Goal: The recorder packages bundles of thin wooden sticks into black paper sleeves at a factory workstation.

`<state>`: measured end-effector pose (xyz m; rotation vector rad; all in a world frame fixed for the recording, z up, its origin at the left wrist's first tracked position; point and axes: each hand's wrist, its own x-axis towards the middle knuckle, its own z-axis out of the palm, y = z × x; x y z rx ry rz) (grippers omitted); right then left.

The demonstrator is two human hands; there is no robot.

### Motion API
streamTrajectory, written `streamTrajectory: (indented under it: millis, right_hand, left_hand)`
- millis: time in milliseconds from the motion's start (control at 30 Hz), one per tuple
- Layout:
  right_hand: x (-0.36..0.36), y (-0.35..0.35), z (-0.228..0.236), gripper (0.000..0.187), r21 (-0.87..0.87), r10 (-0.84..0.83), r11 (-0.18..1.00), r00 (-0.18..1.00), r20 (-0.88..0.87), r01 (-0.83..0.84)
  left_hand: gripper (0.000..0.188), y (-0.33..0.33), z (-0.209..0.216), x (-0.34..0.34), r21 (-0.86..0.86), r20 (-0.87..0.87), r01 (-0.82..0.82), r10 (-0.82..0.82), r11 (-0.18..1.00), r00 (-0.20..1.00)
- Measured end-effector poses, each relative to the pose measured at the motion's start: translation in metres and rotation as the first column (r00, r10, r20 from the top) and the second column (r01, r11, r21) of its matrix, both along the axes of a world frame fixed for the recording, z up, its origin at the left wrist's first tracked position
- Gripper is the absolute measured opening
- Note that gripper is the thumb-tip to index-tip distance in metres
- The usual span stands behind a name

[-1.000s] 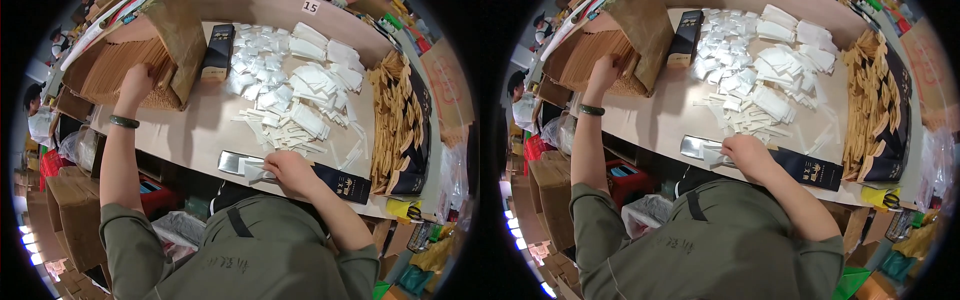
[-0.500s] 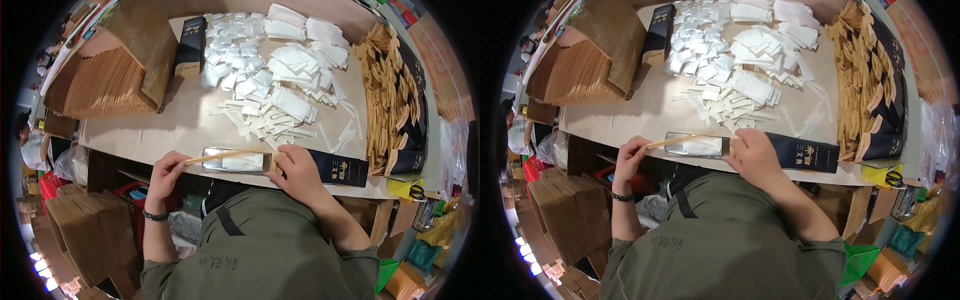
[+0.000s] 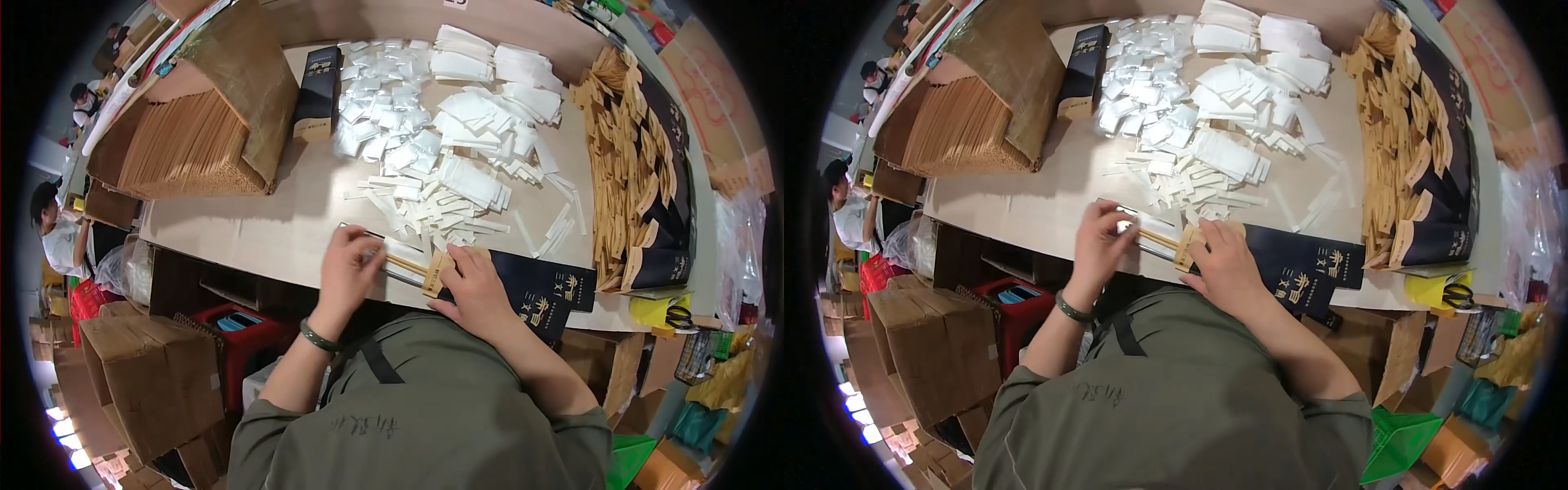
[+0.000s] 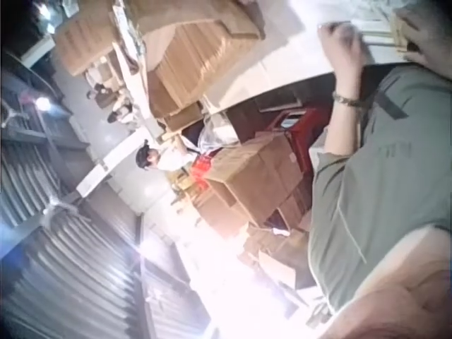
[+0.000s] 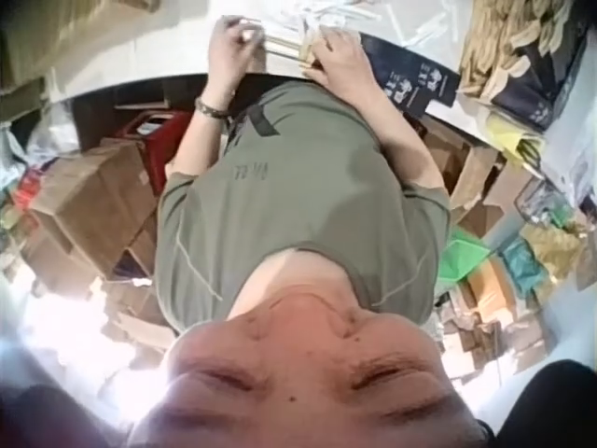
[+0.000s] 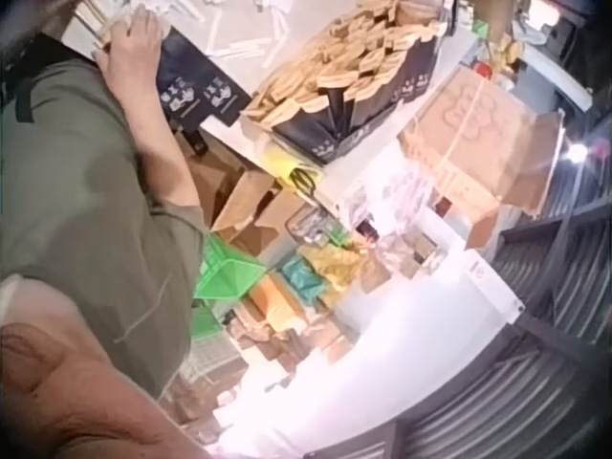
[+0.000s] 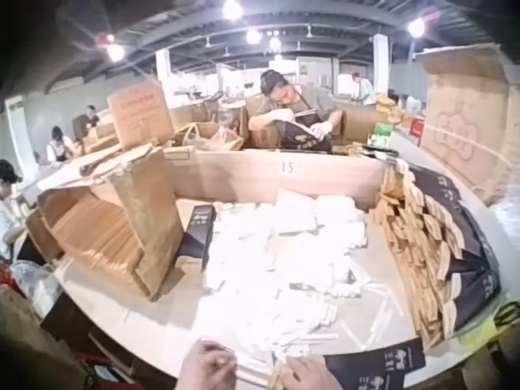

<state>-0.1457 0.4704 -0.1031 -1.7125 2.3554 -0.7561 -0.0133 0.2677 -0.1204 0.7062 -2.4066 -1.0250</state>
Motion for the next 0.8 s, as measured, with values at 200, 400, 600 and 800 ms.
streamTrajectory:
  millis: [200,400,600,800]
  right_hand:
    - [0.002,0.002,-0.007,0.052,0.007,0.003,1.0,1.0,0.009,-0.003]
    - [0.003,-0.007,-0.004,0.065,0.026,0.052,0.998,0.998,-0.047,-0.051]
    - [0.0,-0.005,-0.002,0.056,-0.057,0.028,0.998,0.999,-0.03,-0.03]
    - [-0.003,-0.005,-0.017,0.045,-0.081,0.107,0.992,0.987,0.12,-0.098]
  left_hand:
    - [0.023,0.0,0.004,-0.011,0.25,0.13,-0.019,-0.014,0.968,0.991]
    - [0.024,0.007,0.002,0.002,0.256,0.032,0.051,-0.061,0.965,0.998]
    - [0.025,0.014,0.005,-0.012,0.326,0.083,0.052,-0.083,0.944,0.993]
    - [0.052,0.029,0.004,-0.02,0.791,-0.097,0.381,-0.516,0.479,0.851]
